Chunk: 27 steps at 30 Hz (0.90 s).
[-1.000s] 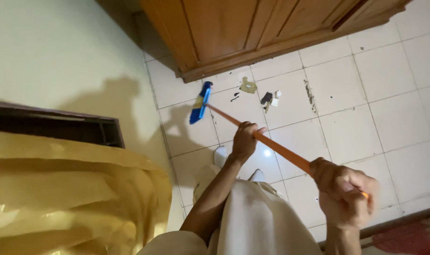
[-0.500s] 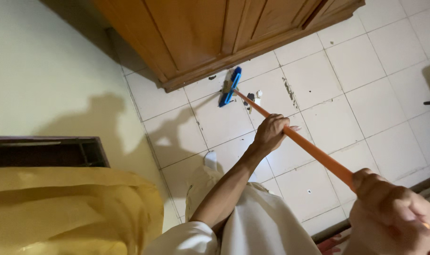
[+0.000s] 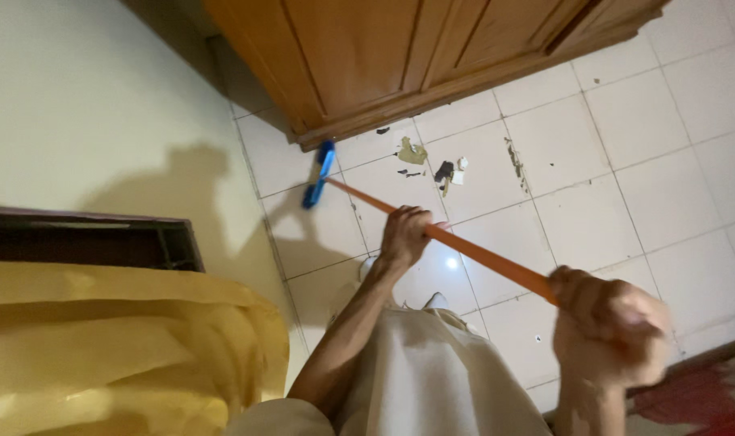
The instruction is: The person uses a long-handled floor squeegee to move liquid and small debris across a tiled floor.
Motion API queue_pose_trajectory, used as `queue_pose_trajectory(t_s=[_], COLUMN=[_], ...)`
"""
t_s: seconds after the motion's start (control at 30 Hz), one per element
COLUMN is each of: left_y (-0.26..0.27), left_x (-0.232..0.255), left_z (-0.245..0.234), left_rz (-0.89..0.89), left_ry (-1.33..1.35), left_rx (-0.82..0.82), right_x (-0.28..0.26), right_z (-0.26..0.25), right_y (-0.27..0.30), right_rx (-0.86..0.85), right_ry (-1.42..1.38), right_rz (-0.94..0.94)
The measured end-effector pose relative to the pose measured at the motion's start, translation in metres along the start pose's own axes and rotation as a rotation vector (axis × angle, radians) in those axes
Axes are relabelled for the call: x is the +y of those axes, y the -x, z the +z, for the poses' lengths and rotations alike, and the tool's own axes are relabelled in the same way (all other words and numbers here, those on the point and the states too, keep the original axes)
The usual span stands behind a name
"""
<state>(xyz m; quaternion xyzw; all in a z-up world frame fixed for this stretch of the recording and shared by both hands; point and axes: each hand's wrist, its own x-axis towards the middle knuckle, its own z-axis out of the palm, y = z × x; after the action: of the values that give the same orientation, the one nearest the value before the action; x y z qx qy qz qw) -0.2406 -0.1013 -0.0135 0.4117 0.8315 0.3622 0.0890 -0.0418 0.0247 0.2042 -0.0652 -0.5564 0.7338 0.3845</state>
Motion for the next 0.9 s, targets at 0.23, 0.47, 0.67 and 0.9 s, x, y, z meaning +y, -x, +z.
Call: queue_pose_trajectory(t_s=[0.23,0.47,0.67,0.9], left_y=[0.049,0.045,0.021,0.008], left_x=[-0.073,-0.089,-0.071,-0.054], left_z=[-0.053,-0.058,-0.03,-0.004], left_rz=[-0.241,-0.31,-0.225,-0.12], left_ry=[-0.057,-0.045,0.006,0.042], left_rx=[0.004,-0.031,-0.117,-0.09], right_x=[0.062,0.072,0.059,0.047], right_z=[0.057,0.077,0.065,0.051], right_y=[0.011,0.016,0.015,0.014], right_rx=[-0.118,-0.094,0.063,0.216], right_ry=[-0.052,-0.01,0.053,0.087], right_rz=[0.185,0.219,0.17,0.147])
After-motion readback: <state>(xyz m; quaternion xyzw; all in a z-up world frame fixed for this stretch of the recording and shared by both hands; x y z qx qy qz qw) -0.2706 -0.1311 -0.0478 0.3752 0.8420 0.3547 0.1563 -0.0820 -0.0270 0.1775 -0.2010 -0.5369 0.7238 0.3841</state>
